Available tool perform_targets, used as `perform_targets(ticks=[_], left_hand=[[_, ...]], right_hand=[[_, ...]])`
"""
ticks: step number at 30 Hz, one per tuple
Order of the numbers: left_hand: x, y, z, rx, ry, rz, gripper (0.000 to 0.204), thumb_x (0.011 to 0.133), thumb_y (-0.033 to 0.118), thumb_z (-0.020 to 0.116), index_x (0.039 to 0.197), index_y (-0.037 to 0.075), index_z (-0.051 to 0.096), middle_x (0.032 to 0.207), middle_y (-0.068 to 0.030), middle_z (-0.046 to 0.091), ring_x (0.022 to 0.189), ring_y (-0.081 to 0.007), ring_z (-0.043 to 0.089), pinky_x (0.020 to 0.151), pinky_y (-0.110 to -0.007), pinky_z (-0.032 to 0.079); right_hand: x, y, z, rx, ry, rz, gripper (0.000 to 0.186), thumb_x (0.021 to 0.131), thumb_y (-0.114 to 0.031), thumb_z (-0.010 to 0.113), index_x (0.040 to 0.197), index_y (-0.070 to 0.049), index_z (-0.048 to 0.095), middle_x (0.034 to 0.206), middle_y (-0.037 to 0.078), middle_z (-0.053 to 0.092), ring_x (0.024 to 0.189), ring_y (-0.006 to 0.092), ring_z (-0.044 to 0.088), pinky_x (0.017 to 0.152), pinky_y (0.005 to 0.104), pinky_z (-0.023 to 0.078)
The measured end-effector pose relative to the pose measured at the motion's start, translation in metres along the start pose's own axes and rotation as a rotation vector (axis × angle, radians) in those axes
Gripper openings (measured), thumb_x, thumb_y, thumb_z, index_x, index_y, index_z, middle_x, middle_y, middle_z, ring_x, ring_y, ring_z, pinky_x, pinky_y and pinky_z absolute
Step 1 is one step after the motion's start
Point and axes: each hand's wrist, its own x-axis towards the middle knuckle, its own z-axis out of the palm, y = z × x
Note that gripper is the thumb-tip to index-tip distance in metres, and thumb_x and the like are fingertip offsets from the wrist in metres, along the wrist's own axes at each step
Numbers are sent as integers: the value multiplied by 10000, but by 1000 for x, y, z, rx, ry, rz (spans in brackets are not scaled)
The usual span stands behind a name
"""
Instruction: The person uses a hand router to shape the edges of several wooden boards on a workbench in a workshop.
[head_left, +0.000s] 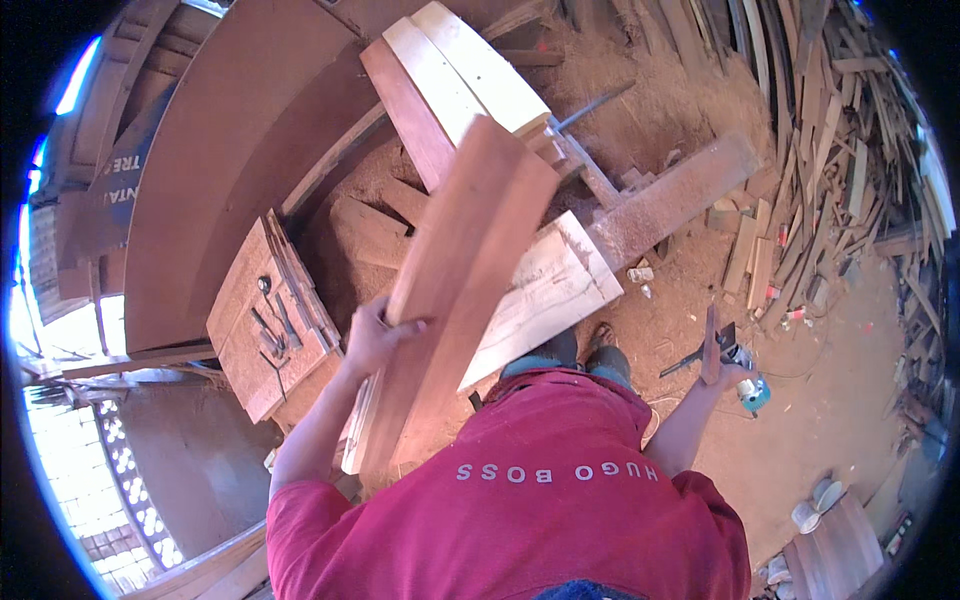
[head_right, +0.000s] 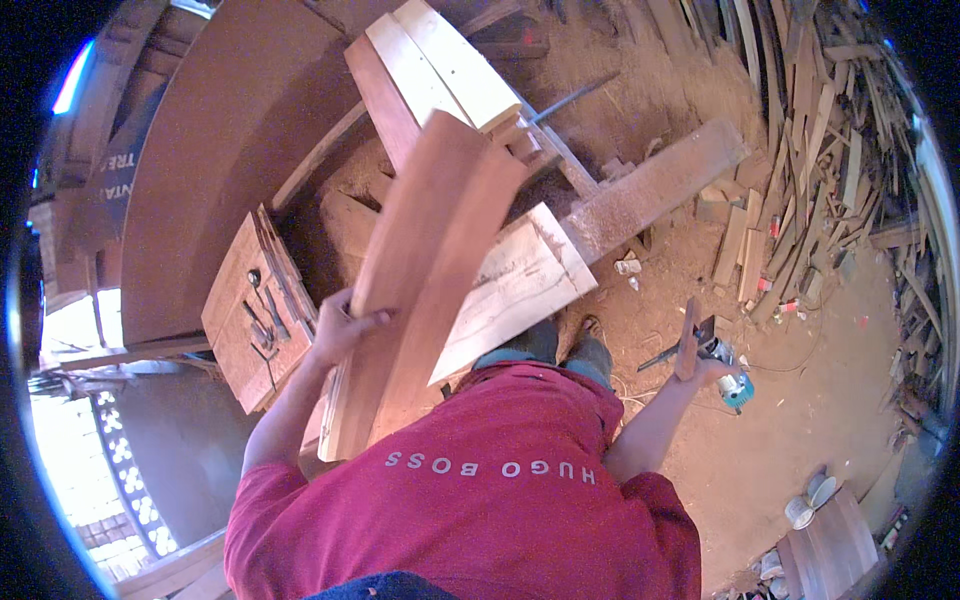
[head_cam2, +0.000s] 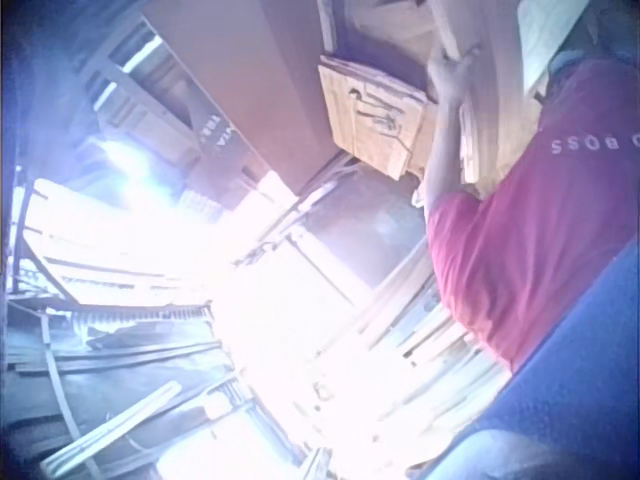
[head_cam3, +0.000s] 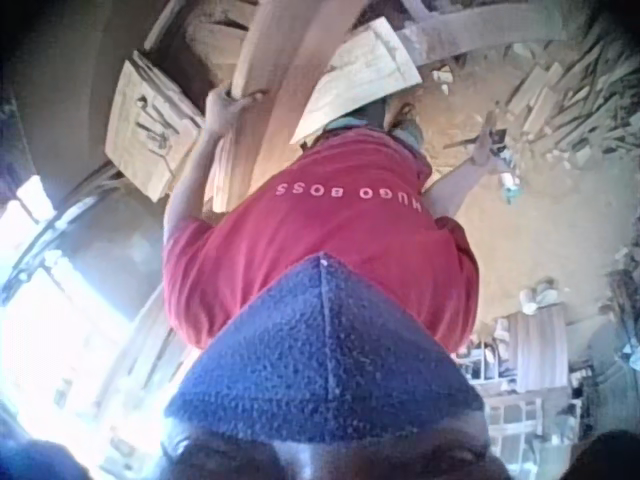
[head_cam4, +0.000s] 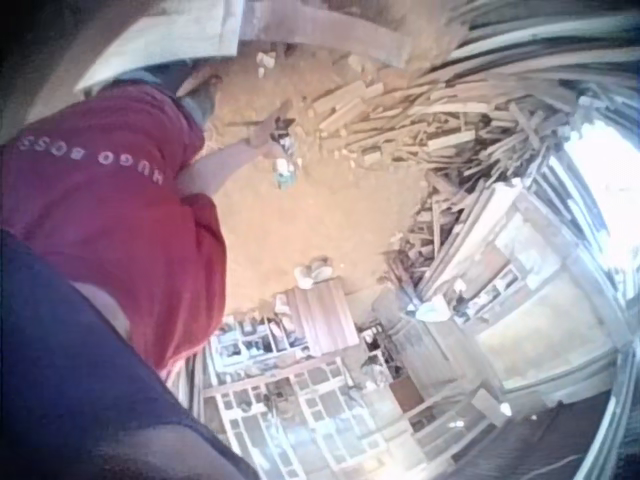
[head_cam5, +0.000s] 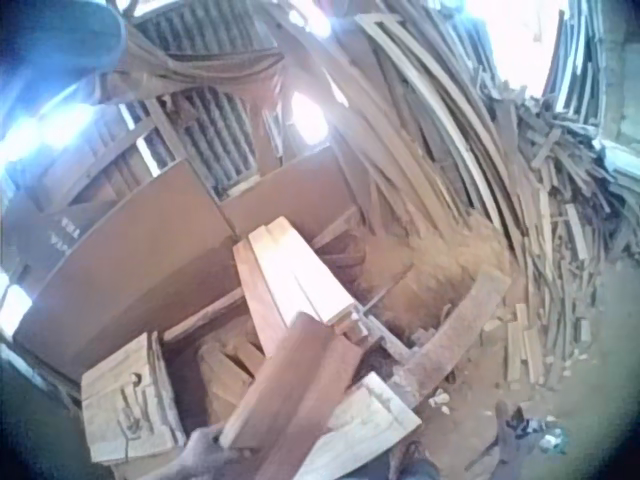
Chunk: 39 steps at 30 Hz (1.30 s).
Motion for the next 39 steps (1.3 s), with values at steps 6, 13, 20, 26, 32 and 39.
perform_targets(ticks=[6, 13, 20, 26, 32, 39], left_hand=[[139, 42, -99, 154, 348, 477, 692, 825, 166, 822, 1419, -39, 531, 1265, -147, 684, 1106, -197, 668, 933, -340, 553], [311, 83, -186, -270, 410, 229, 527, 886, 95, 737, 1380, -1, 580, 1176, -88, 708, 965, -156, 691, 844, -314, 576], [489, 69, -198, -465, 586, 283, 366, 836, 98, 786, 1171, -10, 688, 1000, -75, 721, 864, -154, 690, 759, -308, 570], [574, 32, -190, -568, 628, 360, 501, 816, 68, 817, 1270, -51, 642, 1053, -92, 721, 878, -176, 697, 765, -307, 576], [622, -13, -188, -774, 486, 378, 494, 912, 58, 747, 1374, -36, 601, 1200, -93, 700, 1042, -182, 683, 904, -292, 558], [560, -75, -160, -63, 543, 193, 738, 988, 354, 697, 1539, -46, 412, 1490, -204, 534, 1358, -293, 526, 1138, -394, 411]], right_hand=[[1, 17, 27, -113, -50, -100, 1357, 703, -865, 632, 1585, 66, 188, 1645, 365, 123, 1514, 565, 136, 1222, 717, 197], [1, 56, 58, -291, 39, -353, 1180, 799, -775, 598, 1547, 73, 258, 1622, 361, 202, 1494, 565, 202, 1207, 689, 282], [30, 26, 37, -558, 195, -639, 845, 898, -778, 545, 1418, -117, 464, 1398, 178, 550, 1262, 420, 542, 1065, 641, 461], [32, 8, 37, -664, 249, -711, 526, 937, -647, 593, 1192, -191, 536, 1142, 69, 620, 1017, 289, 636, 895, 499, 560], [36, 29, 33, -721, 280, -818, 423, 941, -566, 614, 1044, -157, 568, 999, 44, 646, 886, 244, 657, 805, 434, 590], [55, 26, 33, -842, 224, -763, 318, 926, -488, 638, 906, -178, 572, 861, 17, 680, 748, 230, 674, 707, 430, 602]])
